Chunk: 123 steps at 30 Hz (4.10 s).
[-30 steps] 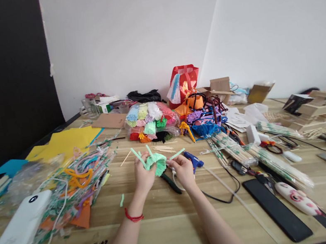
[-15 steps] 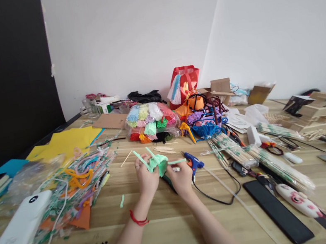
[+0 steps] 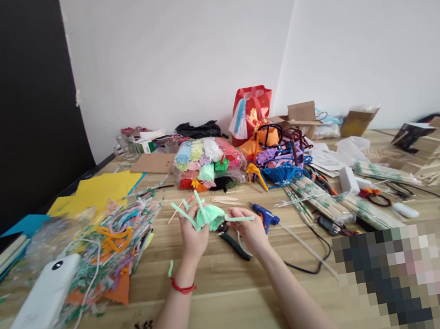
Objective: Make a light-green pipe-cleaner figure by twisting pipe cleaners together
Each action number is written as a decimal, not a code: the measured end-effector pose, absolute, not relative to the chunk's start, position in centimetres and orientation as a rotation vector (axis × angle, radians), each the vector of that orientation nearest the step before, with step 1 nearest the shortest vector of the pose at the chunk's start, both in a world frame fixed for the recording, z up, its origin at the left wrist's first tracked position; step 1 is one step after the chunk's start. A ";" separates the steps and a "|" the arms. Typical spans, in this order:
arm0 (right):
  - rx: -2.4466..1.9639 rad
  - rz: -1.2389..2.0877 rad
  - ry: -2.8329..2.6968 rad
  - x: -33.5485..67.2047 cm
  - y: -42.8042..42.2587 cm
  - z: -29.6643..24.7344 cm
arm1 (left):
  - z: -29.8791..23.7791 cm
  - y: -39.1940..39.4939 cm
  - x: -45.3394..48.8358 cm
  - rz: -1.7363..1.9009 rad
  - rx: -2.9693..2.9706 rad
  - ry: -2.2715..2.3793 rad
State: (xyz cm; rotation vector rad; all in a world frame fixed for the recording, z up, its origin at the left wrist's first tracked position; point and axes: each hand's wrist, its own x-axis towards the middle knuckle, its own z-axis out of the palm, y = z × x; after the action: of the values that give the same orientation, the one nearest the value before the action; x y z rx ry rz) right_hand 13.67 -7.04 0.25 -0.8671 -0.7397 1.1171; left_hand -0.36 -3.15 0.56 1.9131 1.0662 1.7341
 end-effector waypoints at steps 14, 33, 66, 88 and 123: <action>-1.290 0.680 -1.149 13.1 -7.4 -0.3 | 0.3 -3.4 0.0 1.736 2.108 1.206; -1.559 0.434 -1.360 13.0 -7.5 -1.0 | -0.3 -4.4 0.9 1.689 2.225 1.295; -1.272 0.841 -1.289 11.8 -8.0 -1.0 | -0.1 -3.3 0.3 1.760 1.898 1.505; -1.408 0.609 -1.450 11.6 -8.3 -0.7 | -0.7 -2.1 -0.9 1.793 1.844 1.578; -1.146 0.872 -0.712 16.7 -6.4 -0.5 | -1.5 -1.4 -0.8 1.106 1.578 0.902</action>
State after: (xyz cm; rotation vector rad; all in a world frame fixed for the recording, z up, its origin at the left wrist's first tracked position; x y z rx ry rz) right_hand 16.75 -6.37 -0.46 -1.1465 -0.7124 0.8720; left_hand -0.84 -1.38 -1.54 1.5777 0.9023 1.1064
